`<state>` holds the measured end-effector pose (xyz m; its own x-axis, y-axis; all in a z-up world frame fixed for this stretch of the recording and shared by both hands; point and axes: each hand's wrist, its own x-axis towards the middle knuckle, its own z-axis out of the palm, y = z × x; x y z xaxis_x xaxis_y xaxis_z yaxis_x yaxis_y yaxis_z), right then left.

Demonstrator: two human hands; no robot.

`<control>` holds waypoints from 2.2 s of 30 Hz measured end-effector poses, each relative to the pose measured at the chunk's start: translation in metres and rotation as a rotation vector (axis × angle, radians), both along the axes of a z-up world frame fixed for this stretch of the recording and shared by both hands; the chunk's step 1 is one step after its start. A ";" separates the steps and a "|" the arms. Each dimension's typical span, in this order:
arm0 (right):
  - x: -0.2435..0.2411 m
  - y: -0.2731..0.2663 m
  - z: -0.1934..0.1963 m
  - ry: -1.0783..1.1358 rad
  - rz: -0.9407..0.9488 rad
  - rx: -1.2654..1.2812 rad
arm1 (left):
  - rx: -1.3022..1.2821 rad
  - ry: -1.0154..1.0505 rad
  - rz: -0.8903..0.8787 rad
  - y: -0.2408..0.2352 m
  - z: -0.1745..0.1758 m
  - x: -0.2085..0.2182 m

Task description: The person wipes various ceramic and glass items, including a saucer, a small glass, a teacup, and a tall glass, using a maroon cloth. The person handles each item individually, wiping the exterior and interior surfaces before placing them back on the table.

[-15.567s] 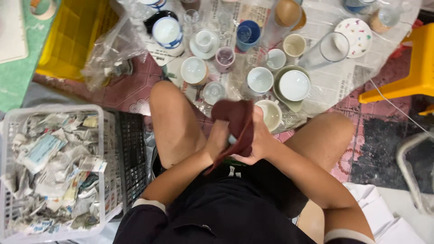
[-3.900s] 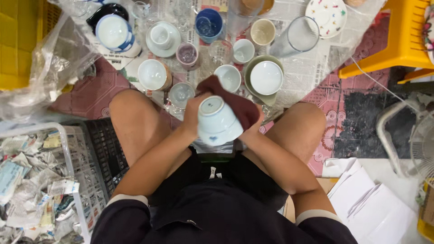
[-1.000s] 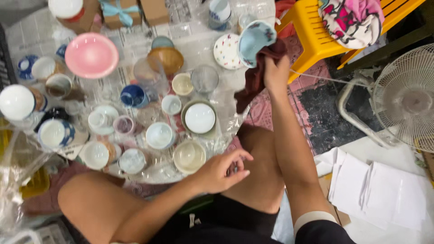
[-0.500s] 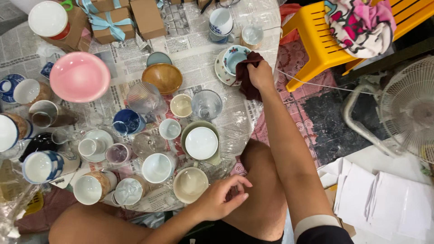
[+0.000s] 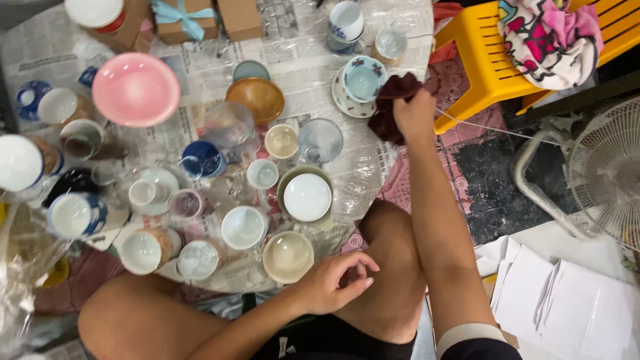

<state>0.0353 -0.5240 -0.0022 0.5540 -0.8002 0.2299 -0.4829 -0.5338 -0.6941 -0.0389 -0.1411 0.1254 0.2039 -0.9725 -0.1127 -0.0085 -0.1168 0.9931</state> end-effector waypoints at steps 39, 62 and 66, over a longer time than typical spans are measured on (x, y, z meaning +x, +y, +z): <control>-0.103 0.126 0.061 -0.796 0.224 0.793 | 0.036 -0.832 0.598 -0.087 -0.006 0.162; -0.096 0.304 0.130 -0.645 0.843 0.792 | -0.464 0.011 0.453 0.112 0.104 0.052; -0.108 0.373 0.132 -0.509 1.083 0.741 | -0.410 0.108 0.514 0.170 0.097 0.009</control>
<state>-0.0728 -0.1513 0.1302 0.9497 -0.0580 0.3076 0.3118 0.0872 -0.9461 -0.0302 0.0293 0.2226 0.6615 -0.7228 0.1999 0.0492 0.3078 0.9502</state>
